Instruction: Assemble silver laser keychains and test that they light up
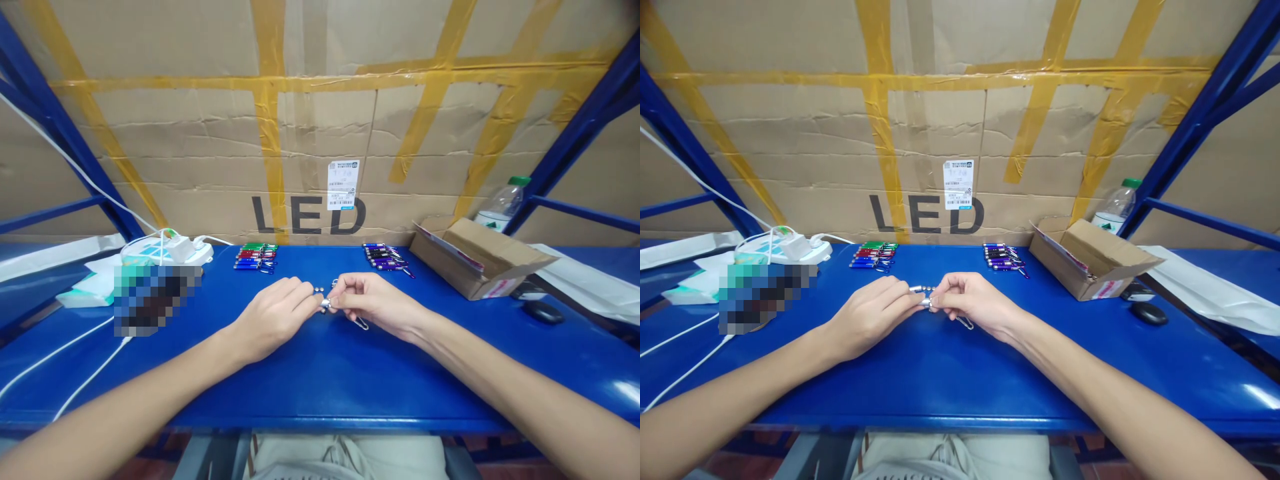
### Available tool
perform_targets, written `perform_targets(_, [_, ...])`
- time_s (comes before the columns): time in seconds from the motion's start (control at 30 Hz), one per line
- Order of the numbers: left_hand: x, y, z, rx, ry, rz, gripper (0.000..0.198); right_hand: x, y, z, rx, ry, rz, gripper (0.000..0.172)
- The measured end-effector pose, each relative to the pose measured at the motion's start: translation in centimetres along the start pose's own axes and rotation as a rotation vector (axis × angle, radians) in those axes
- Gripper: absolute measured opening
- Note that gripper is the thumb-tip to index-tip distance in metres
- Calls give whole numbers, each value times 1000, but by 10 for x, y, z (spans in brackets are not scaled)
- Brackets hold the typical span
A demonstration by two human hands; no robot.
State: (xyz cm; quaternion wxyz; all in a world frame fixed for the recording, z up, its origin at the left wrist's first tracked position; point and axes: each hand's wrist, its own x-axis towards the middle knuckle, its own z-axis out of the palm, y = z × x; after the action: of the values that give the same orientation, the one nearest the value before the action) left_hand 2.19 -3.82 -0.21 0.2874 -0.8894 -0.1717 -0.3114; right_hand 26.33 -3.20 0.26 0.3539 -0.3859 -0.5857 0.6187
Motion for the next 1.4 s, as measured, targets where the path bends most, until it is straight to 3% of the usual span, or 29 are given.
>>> perform_targets(0.1, [-1, -1, -1, -46, -6, -46, 14, 0, -1, 2, 81, -15, 1, 32])
perform_targets(0.2, [-4, -3, 2, -215, -30, -166, 15, 1, 1, 3, 9, 11, -98, 36])
perform_targets(0.33, [-9, -4, 7, -401, -42, -297, 14, 2, 5, 1, -236, 45, -285, 30])
perform_targets(0.5, [-7, 0, 7, -553, -90, -469, 13, -2, 5, -8, -555, 28, -410, 16])
perform_targets(0.6, [-5, 4, 6, -574, -108, -483, 13, -6, 3, -11, -819, 27, -539, 17])
perform_targets(0.67, [-6, 5, 6, -542, -100, -443, 14, -7, 2, -10, -859, 11, -551, 18])
perform_targets(0.87, [-5, 4, 4, -239, -64, -216, 23, -5, 4, 1, -504, -22, -230, 31])
perform_targets(1.1, [0, 1, -3, -7, 38, -2, 15, -2, -2, 2, -14, -110, 81, 50])
perform_targets(1.2, [-1, 1, -3, -96, 22, -70, 16, -3, -2, 1, 22, -131, 58, 50])
perform_targets(1.4, [-6, 0, 5, -341, -48, -271, 20, 0, 4, 1, -119, -6, -102, 47])
